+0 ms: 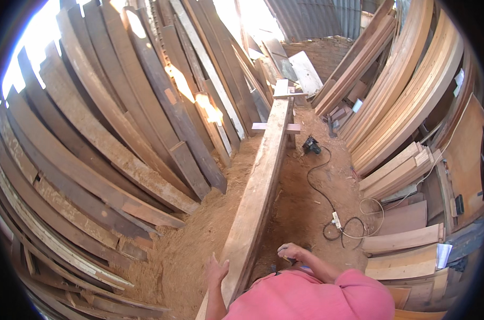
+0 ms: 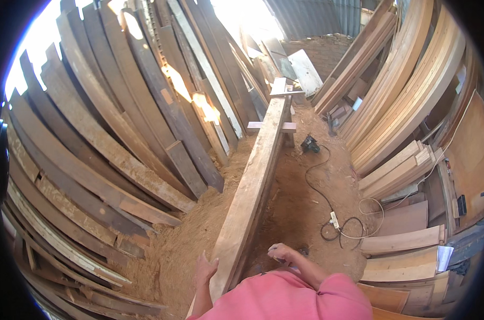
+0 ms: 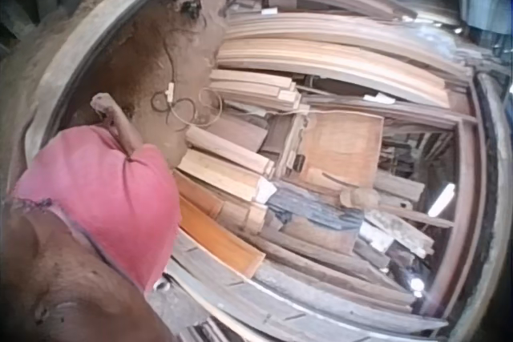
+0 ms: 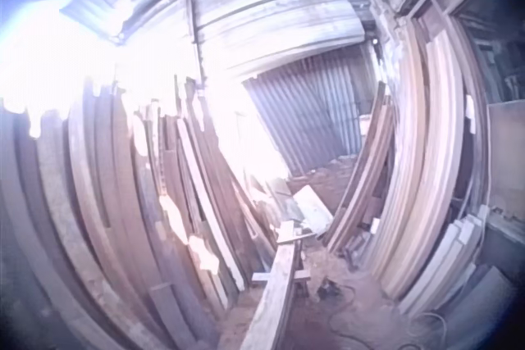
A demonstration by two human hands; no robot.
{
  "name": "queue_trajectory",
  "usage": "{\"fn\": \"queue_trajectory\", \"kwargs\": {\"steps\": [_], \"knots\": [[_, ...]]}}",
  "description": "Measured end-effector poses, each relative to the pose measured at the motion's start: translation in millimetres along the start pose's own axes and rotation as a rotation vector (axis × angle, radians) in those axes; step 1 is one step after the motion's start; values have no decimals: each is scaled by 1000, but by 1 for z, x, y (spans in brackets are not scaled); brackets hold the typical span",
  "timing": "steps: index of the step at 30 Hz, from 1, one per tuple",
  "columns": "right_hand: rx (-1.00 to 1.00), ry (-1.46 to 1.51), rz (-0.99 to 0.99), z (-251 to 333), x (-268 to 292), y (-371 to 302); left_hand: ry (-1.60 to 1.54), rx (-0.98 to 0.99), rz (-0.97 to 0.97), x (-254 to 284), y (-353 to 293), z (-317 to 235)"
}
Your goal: The person uses a tape measure and a pencil to mark lengths on a large wooden beam, referencing a piece of paper, and then moves the beam on a workshop floor.
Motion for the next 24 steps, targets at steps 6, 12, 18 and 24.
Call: {"fn": "queue_trajectory", "kwargs": {"steps": [6,12,18,24], "knots": [[-18,437,-121,-52,136,-15,143,-276,4,-70,67,-105],[-135,552,-251,-80,237,-60,207,-232,70,-103,81,-200],[-161,722,-340,-92,264,-43,194,-294,70,-115,113,-244],[-129,467,-266,-43,276,16,175,-337,34,-123,164,-286]]}}
Point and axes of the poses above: each hand's wrist, its own y-axis towards the middle knuckle, its own x-axis out of the back of the hand, z = x × y, the point moved 4 cm from there along y, towards the middle knuckle, and after that the axes turned 1 degree about -y, right-handed, at the moved point
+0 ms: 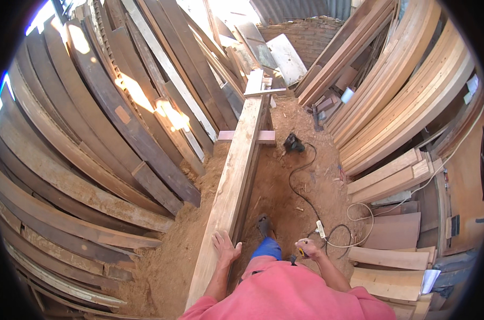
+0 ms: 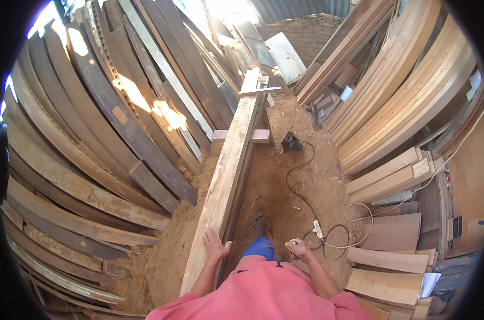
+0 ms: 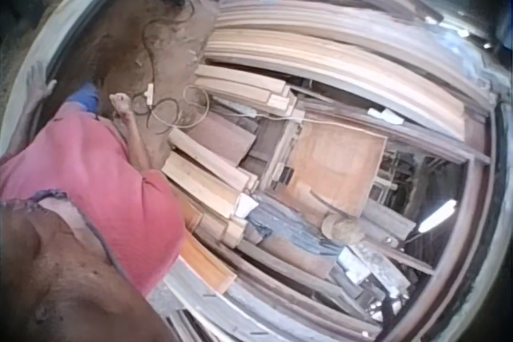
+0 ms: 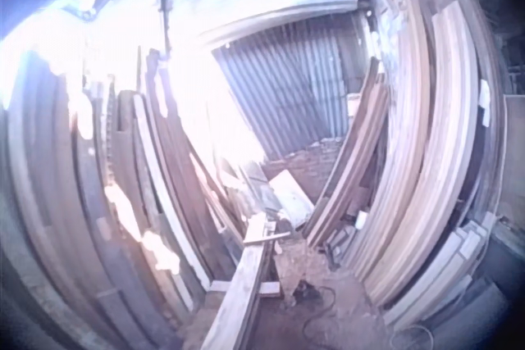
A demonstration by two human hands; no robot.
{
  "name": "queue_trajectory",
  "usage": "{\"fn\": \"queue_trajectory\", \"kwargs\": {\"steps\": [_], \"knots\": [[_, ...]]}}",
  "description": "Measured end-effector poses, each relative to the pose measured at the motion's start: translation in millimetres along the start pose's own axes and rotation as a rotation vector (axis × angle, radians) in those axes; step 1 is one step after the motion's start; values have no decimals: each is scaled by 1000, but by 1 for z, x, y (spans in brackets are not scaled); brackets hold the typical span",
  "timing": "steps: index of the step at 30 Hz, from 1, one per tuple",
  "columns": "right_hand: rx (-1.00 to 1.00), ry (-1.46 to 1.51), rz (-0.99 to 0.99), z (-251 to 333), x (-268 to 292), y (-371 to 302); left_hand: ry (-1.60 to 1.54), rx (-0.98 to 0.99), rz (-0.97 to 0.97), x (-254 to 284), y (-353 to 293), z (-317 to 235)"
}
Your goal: The person uses a tape measure and a pencil to mark lengths on a large wooden beam, referencing a piece of paper, and then moves the beam on a workshop floor.
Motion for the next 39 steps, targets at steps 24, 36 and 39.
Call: {"fn": "queue_trajectory", "kwargs": {"steps": [24,36,39], "knots": [[532,-749,-340,392,119,199,-18,-121,-15,35,362,-127],[468,-1464,-618,735,132,349,221,196,-37,51,378,-169],[508,-1601,-608,778,132,411,204,206,-91,49,381,-172]]}}
Point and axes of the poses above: each hand's wrist, its own y-axis towards the middle knuckle, its own x-axis out of the back of the hand, z = x × y, the point moved 4 cm from there along y, towards the middle knuckle, and after that the axes turned 1 degree about -y, right-handed, at the moved point
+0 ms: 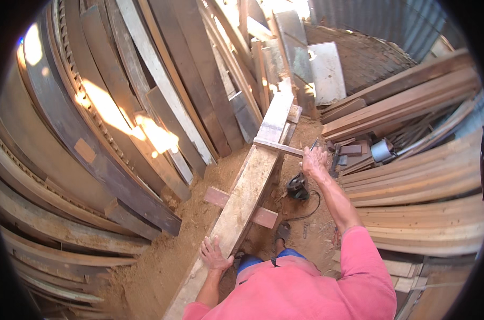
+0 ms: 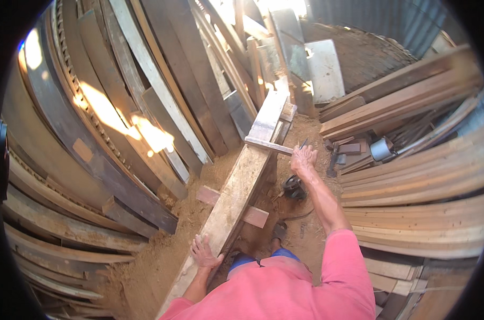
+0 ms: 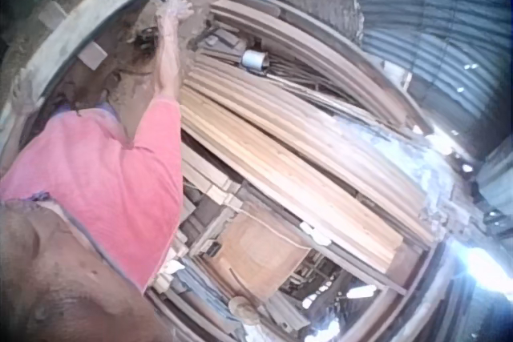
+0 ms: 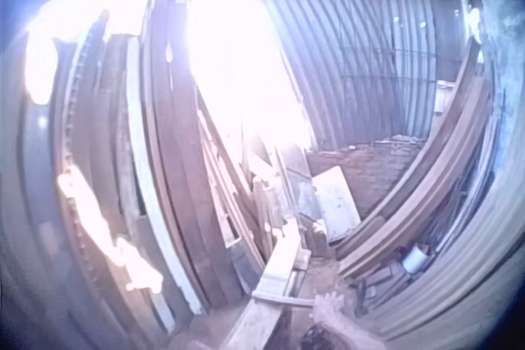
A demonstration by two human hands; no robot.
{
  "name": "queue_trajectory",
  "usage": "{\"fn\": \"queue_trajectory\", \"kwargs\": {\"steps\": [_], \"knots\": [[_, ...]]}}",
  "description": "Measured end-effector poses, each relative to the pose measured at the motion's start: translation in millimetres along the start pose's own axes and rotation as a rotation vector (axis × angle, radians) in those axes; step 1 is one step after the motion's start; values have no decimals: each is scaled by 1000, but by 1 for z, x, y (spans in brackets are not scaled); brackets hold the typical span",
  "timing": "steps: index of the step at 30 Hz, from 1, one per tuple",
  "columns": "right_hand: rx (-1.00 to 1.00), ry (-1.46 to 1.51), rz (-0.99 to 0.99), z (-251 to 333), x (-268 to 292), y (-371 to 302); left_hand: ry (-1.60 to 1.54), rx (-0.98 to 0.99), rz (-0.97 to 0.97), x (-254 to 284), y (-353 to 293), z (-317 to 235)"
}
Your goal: The person uses a tape measure and a pencil to mark lengths on a large wooden beam, referencing a piece of paper, and then moves the beam on a workshop floor.
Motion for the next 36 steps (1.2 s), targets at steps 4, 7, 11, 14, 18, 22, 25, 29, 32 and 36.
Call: {"fn": "queue_trajectory", "kwargs": {"steps": [4,7,11,14,18,22,25,29,32,36], "knots": [[74,-89,106,8,-40,74,-13,-3,-42,-4,6,0],[114,-94,247,25,-58,98,-11,16,-51,-5,8,0],[129,-20,347,30,-72,105,-16,22,-46,-2,13,-5],[114,43,319,19,-83,100,-6,60,22,-2,14,-7],[105,82,276,-14,-86,68,-11,32,-20,-5,10,-4],[104,182,230,-60,-101,0,-12,42,6,-4,16,-5],[11,282,326,-90,-111,-64,7,70,65,-2,19,-8],[-7,453,485,-121,-172,-122,25,61,67,1,23,-16],[-443,722,901,-137,-225,-162,60,77,80,-5,20,-17],[-601,651,929,-150,-244,-208,101,75,122,-8,20,-24]]}}
Point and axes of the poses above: each hand's wrist, its own y-axis towards the middle knuckle, its own x-axis out of the back of the hand, z = x × y, the point moved 4 cm from there along y, towards the middle knuckle, and after that the axes turned 1 degree about -y, right-handed, at the moved point
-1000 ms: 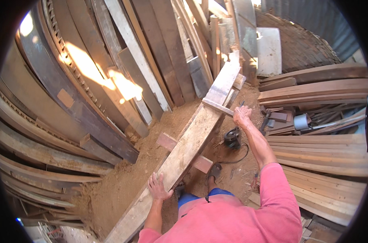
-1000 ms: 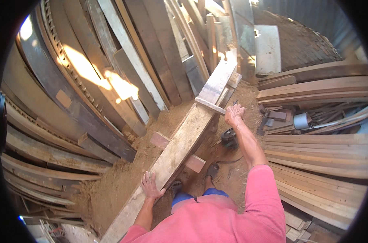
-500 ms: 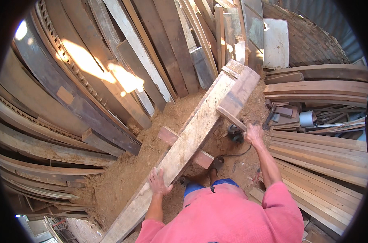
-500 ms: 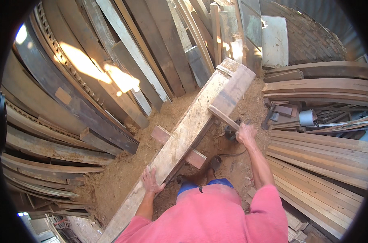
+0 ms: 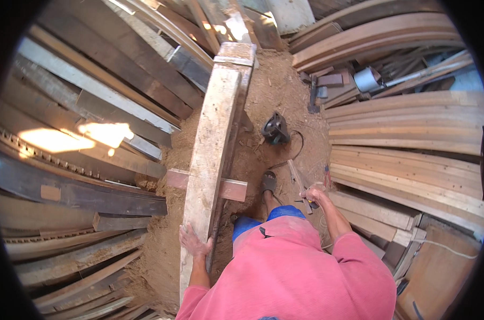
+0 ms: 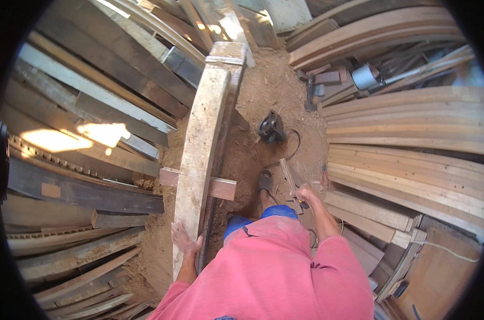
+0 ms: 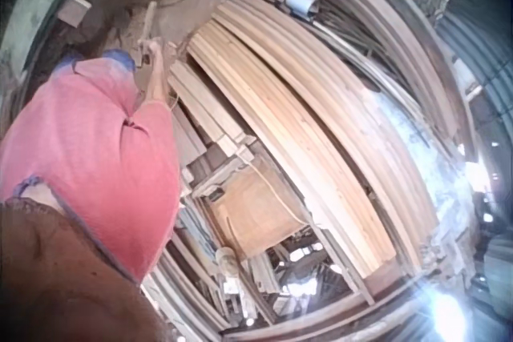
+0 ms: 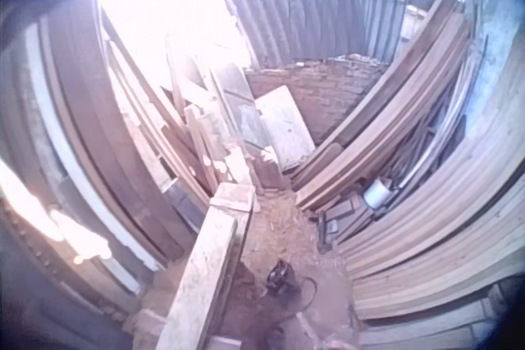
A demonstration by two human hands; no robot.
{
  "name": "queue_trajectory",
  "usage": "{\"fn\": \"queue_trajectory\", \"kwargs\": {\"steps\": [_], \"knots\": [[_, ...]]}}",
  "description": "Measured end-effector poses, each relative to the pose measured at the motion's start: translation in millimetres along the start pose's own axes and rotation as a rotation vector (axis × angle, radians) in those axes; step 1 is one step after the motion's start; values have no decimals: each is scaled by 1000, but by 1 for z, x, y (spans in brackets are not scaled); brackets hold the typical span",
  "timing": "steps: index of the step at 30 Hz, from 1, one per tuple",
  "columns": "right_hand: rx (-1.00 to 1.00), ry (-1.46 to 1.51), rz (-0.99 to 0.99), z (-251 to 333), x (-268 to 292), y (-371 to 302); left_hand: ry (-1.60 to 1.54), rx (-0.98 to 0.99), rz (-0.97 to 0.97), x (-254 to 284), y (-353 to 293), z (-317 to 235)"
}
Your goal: The person uses a tape measure and a pencil to mark lengths on a large wooden beam, referencing a piece of paper, and then moves the beam on a workshop floor.
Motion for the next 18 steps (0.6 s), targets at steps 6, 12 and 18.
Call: {"fn": "queue_trajectory", "kwargs": {"steps": [6,12,18], "knots": [[-23,1,21,-86,-52,47,19,-54,-43,-5,0,0],[58,-260,-274,-153,-93,70,47,-25,-35,-4,-7,1],[-48,-297,-33,-178,-128,51,-4,-74,-110,-1,-5,7]]}}
Point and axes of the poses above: each hand's wrist, its own y-axis towards the middle knuckle, its own x-axis out of the back of the hand, z = x × y, the point moved 4 cm from there along y, towards the middle knuckle, and after that the axes turned 1 degree about -y, right-handed, at the moved point
